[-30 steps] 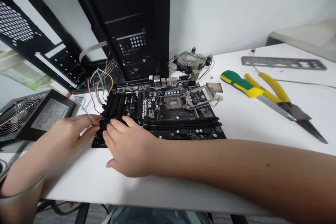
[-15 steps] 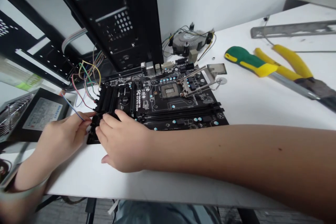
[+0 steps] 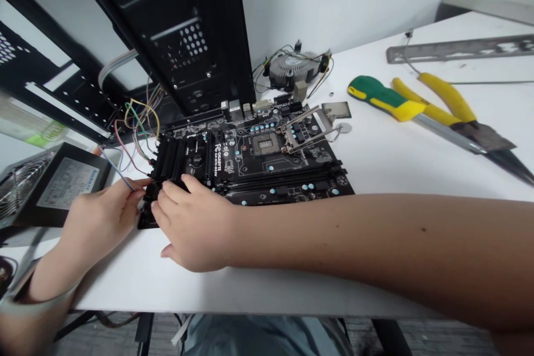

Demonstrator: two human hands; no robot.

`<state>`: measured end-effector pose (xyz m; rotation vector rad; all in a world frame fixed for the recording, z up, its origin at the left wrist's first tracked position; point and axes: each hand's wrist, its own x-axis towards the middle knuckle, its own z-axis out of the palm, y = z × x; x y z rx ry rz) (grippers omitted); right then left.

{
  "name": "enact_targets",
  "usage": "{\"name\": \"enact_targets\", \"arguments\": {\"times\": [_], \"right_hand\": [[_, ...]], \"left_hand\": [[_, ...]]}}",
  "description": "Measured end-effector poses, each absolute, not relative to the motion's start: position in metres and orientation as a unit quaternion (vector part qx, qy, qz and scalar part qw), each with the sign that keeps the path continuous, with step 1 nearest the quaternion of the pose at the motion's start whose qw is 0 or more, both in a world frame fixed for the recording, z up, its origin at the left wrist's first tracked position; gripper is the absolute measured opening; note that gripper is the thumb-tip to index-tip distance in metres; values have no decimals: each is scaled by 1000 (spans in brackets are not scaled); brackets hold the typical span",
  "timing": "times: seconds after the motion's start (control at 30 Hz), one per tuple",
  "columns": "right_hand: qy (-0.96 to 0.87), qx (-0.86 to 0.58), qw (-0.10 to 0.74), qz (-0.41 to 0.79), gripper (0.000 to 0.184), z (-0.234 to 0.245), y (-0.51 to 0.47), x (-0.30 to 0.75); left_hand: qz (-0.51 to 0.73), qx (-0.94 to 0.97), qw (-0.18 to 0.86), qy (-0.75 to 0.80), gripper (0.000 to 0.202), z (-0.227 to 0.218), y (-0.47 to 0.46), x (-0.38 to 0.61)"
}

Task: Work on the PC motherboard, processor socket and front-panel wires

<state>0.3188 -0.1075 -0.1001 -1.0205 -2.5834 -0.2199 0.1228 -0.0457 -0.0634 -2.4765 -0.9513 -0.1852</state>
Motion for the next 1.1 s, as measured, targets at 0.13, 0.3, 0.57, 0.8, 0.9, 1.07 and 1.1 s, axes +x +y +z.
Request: {"name": "enact_targets", "arguments": {"times": [0.13, 0.3, 0.57, 0.8, 0.9, 1.07, 1.1], "right_hand": [[-915, -361, 165, -76, 65, -99, -108, 319], [-916, -356, 170, -72, 63, -99, -108, 321], [-916, -355, 177, -64, 64, -100, -106, 320], [-920, -356, 155, -61, 64, -96, -106, 320], [-920, -356, 153, -60, 65, -95, -106, 320], [-918, -355, 167, -62, 65, -97, -105, 321], [-917, -355, 169, -61, 64, -97, -105, 321]], "left_hand": [[-60, -899, 197, -386, 34, -60, -46, 123], [-99, -882, 54, -457, 32, -56, -44, 123], [-186, -906, -106, -365, 17, -37, -44, 116], [-166, -944, -163, -236, 29, -31, -46, 116], [-142, -950, -148, -234, 30, -32, -42, 117], [-91, -946, -191, -246, 34, -23, -36, 111], [-70, -941, -219, -250, 34, -21, -35, 108]]}}
